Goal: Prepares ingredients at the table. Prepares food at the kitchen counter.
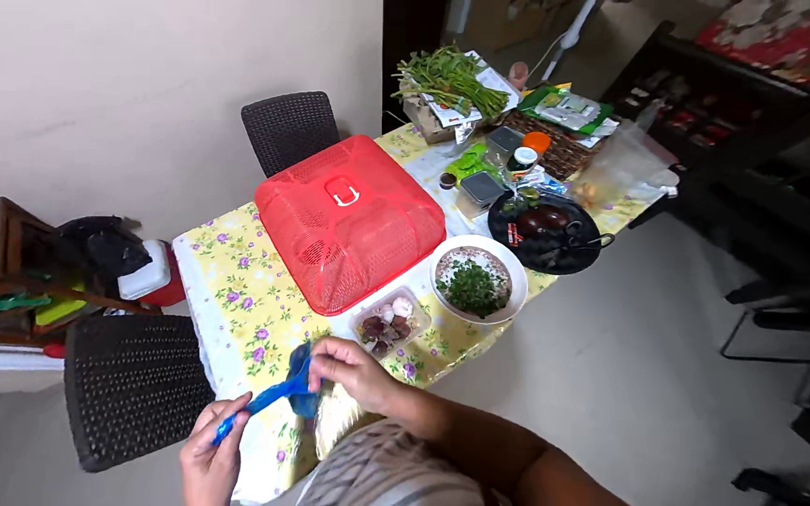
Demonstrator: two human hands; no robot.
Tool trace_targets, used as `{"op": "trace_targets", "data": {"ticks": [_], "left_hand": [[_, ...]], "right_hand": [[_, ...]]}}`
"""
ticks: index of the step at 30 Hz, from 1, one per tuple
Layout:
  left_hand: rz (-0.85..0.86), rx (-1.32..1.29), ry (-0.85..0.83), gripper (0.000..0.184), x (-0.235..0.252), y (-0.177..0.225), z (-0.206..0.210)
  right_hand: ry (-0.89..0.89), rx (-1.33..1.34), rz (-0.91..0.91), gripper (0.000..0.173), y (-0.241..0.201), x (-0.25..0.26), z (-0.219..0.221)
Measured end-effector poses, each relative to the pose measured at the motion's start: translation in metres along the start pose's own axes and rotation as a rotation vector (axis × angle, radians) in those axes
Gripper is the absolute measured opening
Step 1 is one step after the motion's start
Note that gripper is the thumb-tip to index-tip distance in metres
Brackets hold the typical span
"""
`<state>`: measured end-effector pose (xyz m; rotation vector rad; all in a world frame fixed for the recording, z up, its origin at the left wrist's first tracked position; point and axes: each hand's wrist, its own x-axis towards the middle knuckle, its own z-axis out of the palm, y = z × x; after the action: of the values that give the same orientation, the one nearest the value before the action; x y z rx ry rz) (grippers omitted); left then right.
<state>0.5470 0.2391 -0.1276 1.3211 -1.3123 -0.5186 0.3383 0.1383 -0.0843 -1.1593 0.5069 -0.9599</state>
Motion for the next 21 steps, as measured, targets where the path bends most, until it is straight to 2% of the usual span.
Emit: {"op": "trace_targets", "data": {"ticks": [4,7,11,17,19,21], "left_hand": [[0.061,0.02,-0.031,0.014,0.011,-0.007,-0.016],[0.069,0.101,-0.099,0.018,0.016,-0.012,-0.032],[-0.017,0.335,-0.137,0.021,0.018,-0.009,-0.043],[-0.138,0.532,-0.004,0.02,0.019,-0.006,-0.042],[-0.22,0.472,0.092,0.022,0.02,-0.007,-0.037],[-0.393,0.353,0.161,0.022,0.026,-0.007,-0.031]], "right_hand": [[0.157,0.102,0.122,0.023,-0.008,0.014,0.0],[0.206,0.127,0.166,0.023,-0.01,0.023,-0.006],[0.221,0.138,0.174,0.022,-0.005,0.027,-0.014],[0.259,0.115,0.141,0.02,0.01,0.031,-0.021],[0.242,0.115,0.153,0.02,0.014,0.032,-0.022],[0.193,0.091,0.172,0.019,0.018,0.034,-0.023]]}}
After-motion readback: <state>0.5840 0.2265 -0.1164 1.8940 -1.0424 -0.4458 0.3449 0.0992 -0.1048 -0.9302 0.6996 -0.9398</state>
